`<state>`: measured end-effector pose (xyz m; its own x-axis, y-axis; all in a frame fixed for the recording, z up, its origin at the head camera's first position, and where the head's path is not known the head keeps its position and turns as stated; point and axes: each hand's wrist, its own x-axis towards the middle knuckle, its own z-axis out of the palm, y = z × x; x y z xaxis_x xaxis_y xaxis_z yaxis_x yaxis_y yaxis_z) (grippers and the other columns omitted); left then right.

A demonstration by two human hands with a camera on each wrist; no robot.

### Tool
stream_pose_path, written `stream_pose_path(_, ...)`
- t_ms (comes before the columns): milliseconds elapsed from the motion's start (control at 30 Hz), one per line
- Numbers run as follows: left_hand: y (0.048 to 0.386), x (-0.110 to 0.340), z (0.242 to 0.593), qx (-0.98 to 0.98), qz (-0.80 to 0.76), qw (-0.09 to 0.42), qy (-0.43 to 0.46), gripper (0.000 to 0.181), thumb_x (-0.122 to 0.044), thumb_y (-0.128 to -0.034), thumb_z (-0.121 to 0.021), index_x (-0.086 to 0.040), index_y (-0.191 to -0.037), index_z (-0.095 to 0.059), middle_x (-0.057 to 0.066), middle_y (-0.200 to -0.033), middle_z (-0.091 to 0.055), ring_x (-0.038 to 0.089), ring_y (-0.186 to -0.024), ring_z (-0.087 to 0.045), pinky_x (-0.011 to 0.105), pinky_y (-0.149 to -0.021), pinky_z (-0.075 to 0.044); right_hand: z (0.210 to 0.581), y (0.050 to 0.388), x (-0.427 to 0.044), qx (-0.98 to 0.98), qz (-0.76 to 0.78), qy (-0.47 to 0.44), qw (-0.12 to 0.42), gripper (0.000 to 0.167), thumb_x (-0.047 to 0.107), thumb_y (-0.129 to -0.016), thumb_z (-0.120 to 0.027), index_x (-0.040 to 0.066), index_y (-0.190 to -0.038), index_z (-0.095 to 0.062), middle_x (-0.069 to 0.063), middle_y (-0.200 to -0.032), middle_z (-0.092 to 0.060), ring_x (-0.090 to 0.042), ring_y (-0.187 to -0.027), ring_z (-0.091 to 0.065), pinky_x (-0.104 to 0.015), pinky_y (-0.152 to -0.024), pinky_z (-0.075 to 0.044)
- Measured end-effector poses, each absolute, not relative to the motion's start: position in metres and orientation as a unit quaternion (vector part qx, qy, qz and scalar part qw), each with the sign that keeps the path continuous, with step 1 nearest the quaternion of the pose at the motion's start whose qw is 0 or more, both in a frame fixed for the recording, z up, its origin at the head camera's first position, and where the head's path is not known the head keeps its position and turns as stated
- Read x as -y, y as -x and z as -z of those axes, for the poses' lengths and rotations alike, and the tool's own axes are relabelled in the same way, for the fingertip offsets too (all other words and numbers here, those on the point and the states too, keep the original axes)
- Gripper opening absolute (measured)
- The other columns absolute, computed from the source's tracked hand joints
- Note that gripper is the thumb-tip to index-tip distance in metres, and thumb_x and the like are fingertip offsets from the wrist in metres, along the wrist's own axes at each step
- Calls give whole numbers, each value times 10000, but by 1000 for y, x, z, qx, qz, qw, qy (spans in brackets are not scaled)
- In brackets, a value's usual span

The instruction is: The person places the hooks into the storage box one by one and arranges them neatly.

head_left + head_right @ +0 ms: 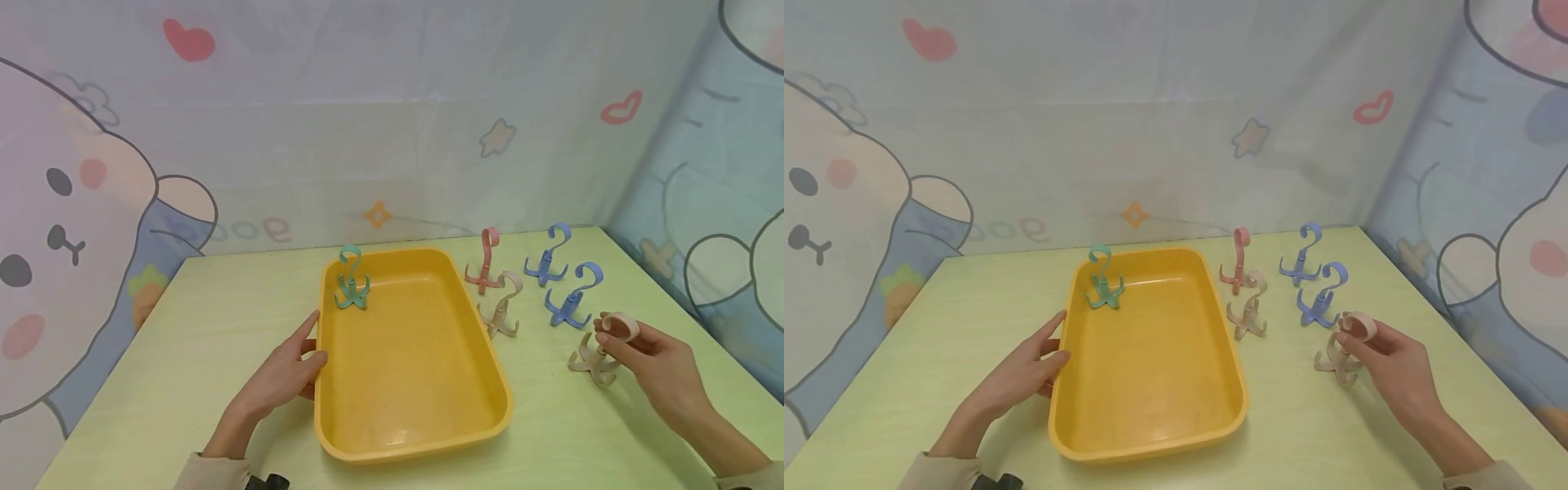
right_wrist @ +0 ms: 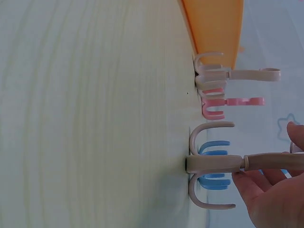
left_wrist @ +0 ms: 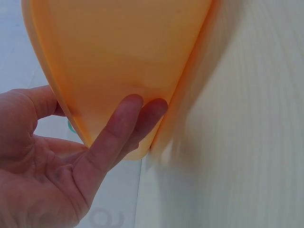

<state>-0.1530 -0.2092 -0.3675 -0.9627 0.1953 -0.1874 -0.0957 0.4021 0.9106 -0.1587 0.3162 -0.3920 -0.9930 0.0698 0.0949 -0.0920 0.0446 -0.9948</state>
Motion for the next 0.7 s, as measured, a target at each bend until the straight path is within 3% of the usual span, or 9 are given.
stream_pose_path(467,153,210,367,-823,-551,132,-25,830,-131,-1018,-498,-196,-1723,-65,305,-1552,-494,277,-754,-760,417,-708,-667,391,163,-311,686,-725,-17,63,214,68,-982,-730,109,-1172,-822,135,-1092,-809,30,-1015,-751,-164,-826,-610)
stream_pose_path(700,154,210,368,-823,-551,132,-27,831,-128,-1018,-499,-195,-1723,-64,309,-1547,-495,275,-745,-754,419,-704,-667,391,164,-311,642,-762,-61,62,234,-37,-995,-663,29,-1168,-806,67,-1143,-810,-56,-1036,-773,-236,-863,-620)
